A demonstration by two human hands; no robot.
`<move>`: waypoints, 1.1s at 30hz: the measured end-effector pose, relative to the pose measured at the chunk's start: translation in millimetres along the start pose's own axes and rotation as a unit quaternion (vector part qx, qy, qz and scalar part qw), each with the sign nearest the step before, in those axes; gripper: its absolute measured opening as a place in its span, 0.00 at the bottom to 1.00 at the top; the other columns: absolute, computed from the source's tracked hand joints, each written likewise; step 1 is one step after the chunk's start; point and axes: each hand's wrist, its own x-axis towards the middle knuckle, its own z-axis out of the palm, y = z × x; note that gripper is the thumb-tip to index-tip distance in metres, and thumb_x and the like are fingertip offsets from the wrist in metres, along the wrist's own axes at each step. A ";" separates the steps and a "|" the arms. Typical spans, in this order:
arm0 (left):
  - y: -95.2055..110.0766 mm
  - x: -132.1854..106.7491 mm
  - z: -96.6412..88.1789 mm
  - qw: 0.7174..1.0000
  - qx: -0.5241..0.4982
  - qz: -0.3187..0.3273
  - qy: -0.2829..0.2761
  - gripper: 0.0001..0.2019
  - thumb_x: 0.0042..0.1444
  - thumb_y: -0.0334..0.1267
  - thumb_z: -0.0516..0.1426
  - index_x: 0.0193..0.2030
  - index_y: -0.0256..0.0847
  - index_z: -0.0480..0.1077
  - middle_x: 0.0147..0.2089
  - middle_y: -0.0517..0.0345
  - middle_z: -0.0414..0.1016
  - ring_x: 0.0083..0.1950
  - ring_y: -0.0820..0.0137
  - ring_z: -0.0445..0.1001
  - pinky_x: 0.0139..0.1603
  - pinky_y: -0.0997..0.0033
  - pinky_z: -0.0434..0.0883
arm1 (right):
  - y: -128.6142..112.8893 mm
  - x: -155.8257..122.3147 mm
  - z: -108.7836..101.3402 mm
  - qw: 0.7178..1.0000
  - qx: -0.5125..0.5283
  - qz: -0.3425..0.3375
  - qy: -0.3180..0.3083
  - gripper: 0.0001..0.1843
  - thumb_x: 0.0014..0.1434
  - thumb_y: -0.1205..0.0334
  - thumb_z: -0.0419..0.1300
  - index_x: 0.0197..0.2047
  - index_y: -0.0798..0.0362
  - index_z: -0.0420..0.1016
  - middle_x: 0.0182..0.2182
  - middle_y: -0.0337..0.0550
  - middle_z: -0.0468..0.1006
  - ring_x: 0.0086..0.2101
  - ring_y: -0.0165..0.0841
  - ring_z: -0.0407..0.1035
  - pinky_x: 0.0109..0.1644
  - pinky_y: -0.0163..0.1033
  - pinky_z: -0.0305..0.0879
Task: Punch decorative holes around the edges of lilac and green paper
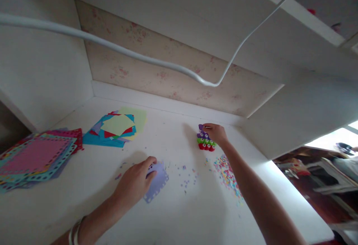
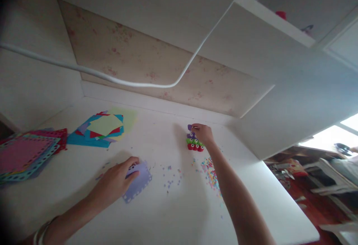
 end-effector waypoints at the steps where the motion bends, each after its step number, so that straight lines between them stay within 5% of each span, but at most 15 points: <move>1: -1.2 1.7 -0.4 1.000 -0.024 -0.019 0.005 0.13 0.60 0.38 0.54 0.52 0.45 0.68 0.50 0.52 0.78 0.50 0.58 0.77 0.50 0.61 0.68 | 4.6 11.3 1.3 1.000 -0.017 -0.006 -0.008 0.15 0.59 0.59 0.57 0.44 0.49 0.83 0.37 0.45 0.85 0.37 0.38 0.77 0.42 0.37 0.68; 5: -5.8 11.8 -4.8 0.985 -0.134 -0.091 0.052 0.20 0.59 0.45 0.53 0.56 0.41 0.67 0.51 0.48 0.78 0.49 0.57 0.77 0.50 0.61 0.69 | 15.8 36.0 14.7 0.995 -0.065 -0.035 -0.062 0.13 0.56 0.64 0.58 0.39 0.47 0.85 0.40 0.43 0.85 0.43 0.39 0.77 0.48 0.36 0.67; 11: 3.0 19.0 -17.2 0.942 -0.294 -0.136 0.083 0.17 0.55 0.48 0.54 0.45 0.38 0.71 0.40 0.53 0.79 0.41 0.60 0.76 0.42 0.65 0.70 | 23.9 46.1 28.9 0.990 -0.076 -0.034 -0.114 0.12 0.52 0.67 0.60 0.35 0.50 0.85 0.40 0.47 0.84 0.44 0.41 0.77 0.54 0.41 0.67; 17: 4.9 18.2 -19.7 0.928 -0.316 -0.172 0.097 0.19 0.53 0.48 0.57 0.46 0.39 0.72 0.34 0.56 0.79 0.35 0.63 0.77 0.35 0.67 0.69 | 4.8 35.2 19.0 0.998 -0.010 -0.026 -0.056 0.15 0.57 0.64 0.57 0.45 0.51 0.82 0.48 0.49 0.81 0.52 0.42 0.72 0.60 0.45 0.62; 20: -1.2 20.8 -17.8 0.927 -0.323 -0.163 0.104 0.22 0.52 0.50 0.57 0.49 0.39 0.72 0.38 0.51 0.81 0.39 0.60 0.78 0.36 0.66 0.70 | -20.0 5.3 22.3 0.998 0.061 -0.028 -0.016 0.18 0.62 0.59 0.53 0.50 0.50 0.79 0.51 0.49 0.79 0.52 0.42 0.72 0.59 0.46 0.63; 24: -5.3 22.2 -14.0 0.925 -0.339 -0.145 0.090 0.23 0.54 0.52 0.58 0.50 0.38 0.70 0.42 0.49 0.80 0.42 0.60 0.78 0.37 0.67 0.71 | -65.5 -66.0 43.9 0.982 0.184 -0.033 -0.030 0.22 0.67 0.51 0.49 0.57 0.51 0.72 0.42 0.47 0.82 0.39 0.35 0.77 0.43 0.41 0.73; 25: -5.2 22.0 -12.7 0.927 -0.341 -0.137 0.079 0.22 0.54 0.53 0.57 0.48 0.38 0.70 0.41 0.50 0.80 0.40 0.62 0.78 0.36 0.68 0.70 | -77.4 -86.1 50.5 0.972 0.228 -0.035 -0.048 0.23 0.67 0.49 0.48 0.58 0.51 0.70 0.42 0.46 0.82 0.38 0.34 0.77 0.39 0.39 0.74; 27: -4.0 21.0 -9.9 0.934 -0.332 -0.118 0.054 0.21 0.55 0.55 0.56 0.44 0.38 0.71 0.35 0.54 0.79 0.34 0.65 0.76 0.31 0.71 0.68 | -98.7 -122.9 62.7 0.905 0.405 -0.008 -0.126 0.25 0.64 0.46 0.54 0.59 0.51 0.67 0.44 0.48 0.80 0.36 0.33 0.76 0.35 0.38 0.74; 29: -2.2 19.9 -7.0 0.944 -0.312 -0.103 0.037 0.21 0.56 0.57 0.56 0.40 0.38 0.71 0.30 0.57 0.76 0.29 0.67 0.73 0.27 0.72 0.64 | -114.4 -150.5 72.5 0.865 0.469 0.016 -0.175 0.23 0.61 0.44 0.58 0.52 0.52 0.71 0.34 0.44 0.80 0.28 0.31 0.73 0.28 0.35 0.70; 33: 0.5 17.6 -2.7 0.954 -0.286 -0.083 0.027 0.21 0.56 0.57 0.56 0.42 0.38 0.71 0.28 0.59 0.76 0.27 0.68 0.73 0.25 0.73 0.63 | -125.6 -173.1 84.8 0.868 0.468 0.044 -0.159 0.22 0.61 0.42 0.58 0.28 0.54 0.70 0.18 0.37 0.72 0.20 0.27 0.65 0.25 0.33 0.60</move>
